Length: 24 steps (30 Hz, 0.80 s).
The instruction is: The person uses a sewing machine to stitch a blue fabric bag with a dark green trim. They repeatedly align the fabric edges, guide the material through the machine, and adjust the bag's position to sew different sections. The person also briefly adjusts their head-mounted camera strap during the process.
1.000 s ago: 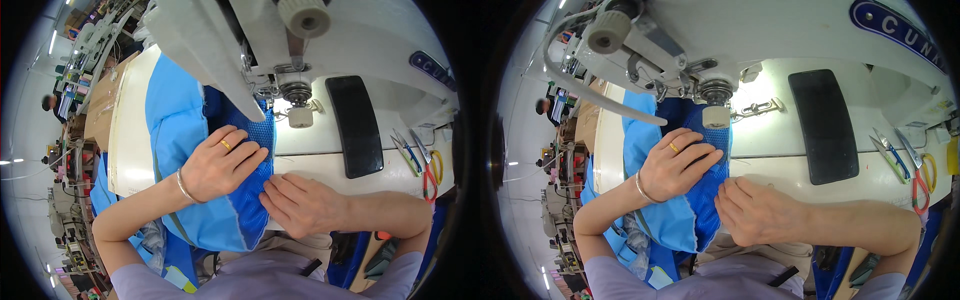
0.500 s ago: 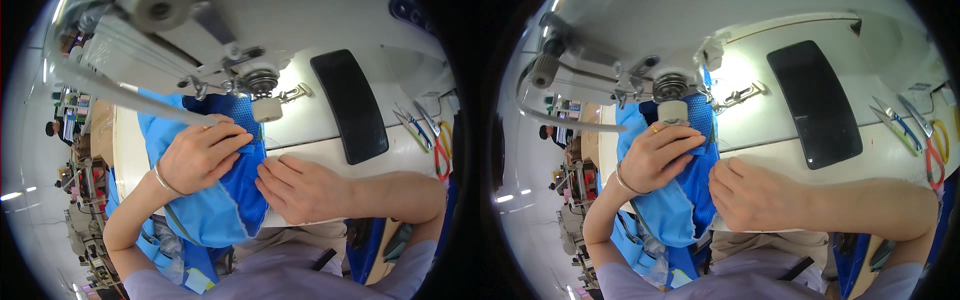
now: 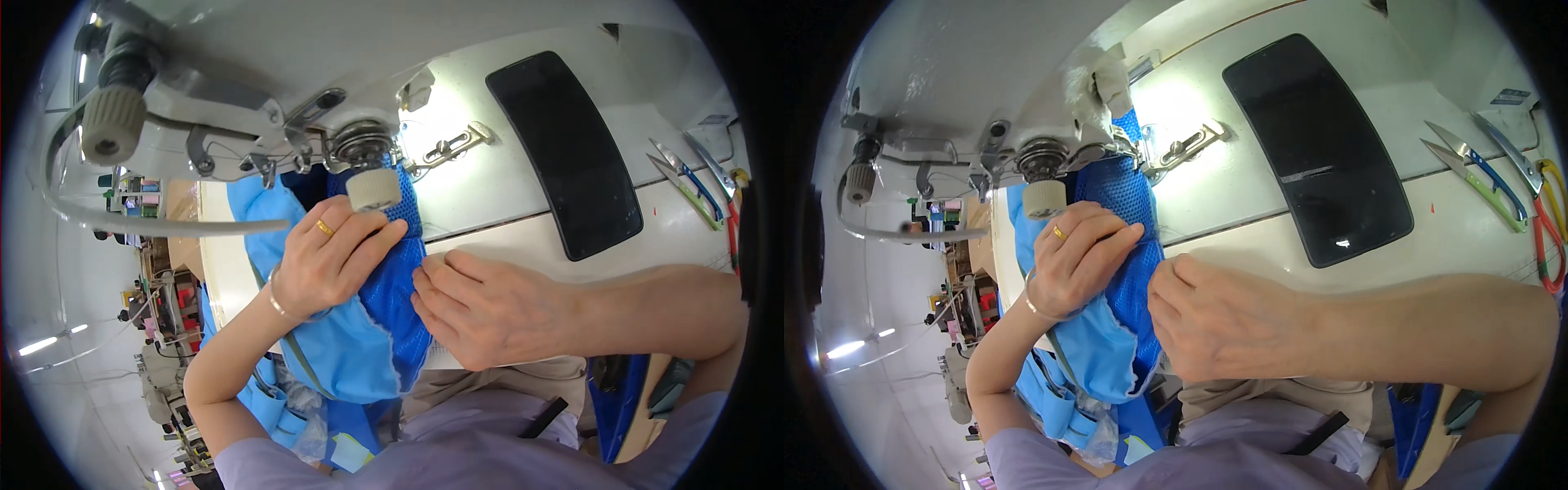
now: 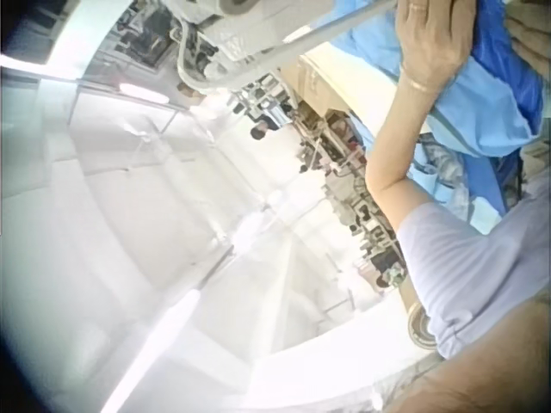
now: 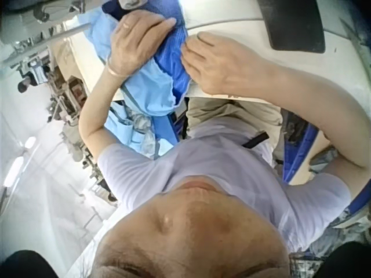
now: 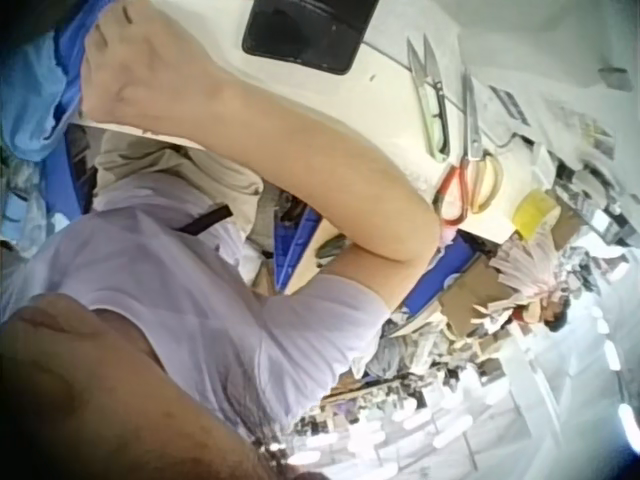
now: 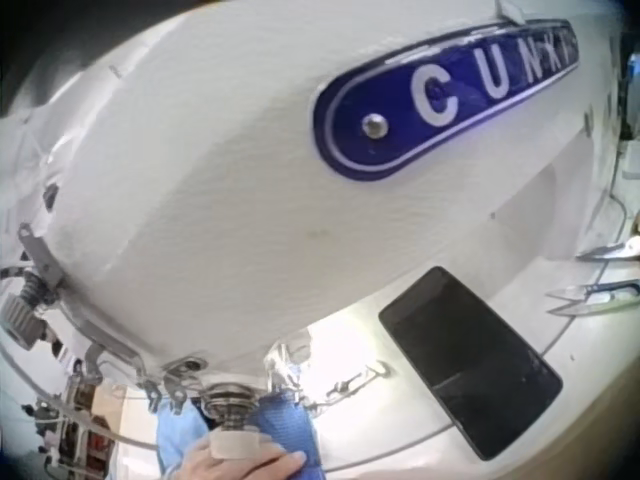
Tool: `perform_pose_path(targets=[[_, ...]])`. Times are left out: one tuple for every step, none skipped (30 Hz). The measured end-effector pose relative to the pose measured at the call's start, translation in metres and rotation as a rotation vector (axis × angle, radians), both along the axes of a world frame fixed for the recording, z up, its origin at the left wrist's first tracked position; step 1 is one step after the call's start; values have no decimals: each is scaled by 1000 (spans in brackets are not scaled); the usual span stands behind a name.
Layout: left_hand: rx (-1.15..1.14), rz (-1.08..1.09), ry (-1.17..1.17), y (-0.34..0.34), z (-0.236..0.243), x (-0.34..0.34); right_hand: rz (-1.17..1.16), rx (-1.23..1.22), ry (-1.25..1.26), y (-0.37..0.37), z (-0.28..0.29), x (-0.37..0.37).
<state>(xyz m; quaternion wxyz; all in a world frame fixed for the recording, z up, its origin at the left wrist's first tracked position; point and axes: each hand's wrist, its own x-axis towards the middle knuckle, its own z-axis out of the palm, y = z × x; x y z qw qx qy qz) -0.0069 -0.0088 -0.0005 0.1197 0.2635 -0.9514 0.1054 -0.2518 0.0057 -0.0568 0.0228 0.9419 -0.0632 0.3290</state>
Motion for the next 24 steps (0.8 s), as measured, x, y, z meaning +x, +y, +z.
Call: perform_pose_path(targets=[[2,-1,-21,3,3,-1,-13,-22,-14,-1,-2,0],[-6,28,-67,10,4,-1,-10,-17,-9,-1,-2,0],[-8,41,-64,12,6,-3,-9,-16,-8,-1,-2,0],[-9,54,-61,13,7,-5,-8,-14,-6,-1,-1,-1],[-14,70,-60,14,9,-6,-6,-19,-9,-3,-1,-1],[-4,67,-70,14,9,-5,4,-3,11,-2,0,-2],[5,63,-80,14,9,-4,13,15,29,-2,2,-2],[13,58,-86,14,8,-3,29,51,73,0,5,-5],[5,53,-83,13,7,-2,44,88,117,1,6,-6],[-3,47,-79,12,6,0,46,91,114,1,7,-6],[-11,39,-78,11,5,1,46,93,108,0,7,-6],[-29,40,-61,11,3,2,47,95,103,0,7,-6],[-46,42,-44,11,0,2,43,97,99,0,7,-6],[-62,44,-26,11,-2,2,41,99,96,1,6,-6],[-61,49,-17,11,-2,2,39,101,92,1,6,-5],[-61,54,-8,11,-2,2,44,105,95,0,6,-5],[-60,59,5,11,-3,1,48,109,101,0,7,-5],[-58,54,-3,12,-3,2,53,113,107,0,8,-6],[-57,49,-12,12,-2,2,52,113,107,0,9,-6],[-57,45,-21,12,-1,2,52,112,106,-1,9,-6],[-43,47,-22,12,0,2,52,110,105,-1,10,-6],[-29,49,-23,13,1,2,52,110,106,-1,10,-6],[-15,50,-24,13,1,2,51,111,108,-1,10,-6],[-2,44,-16,12,1,2,50,111,109,-1,10,-6]])
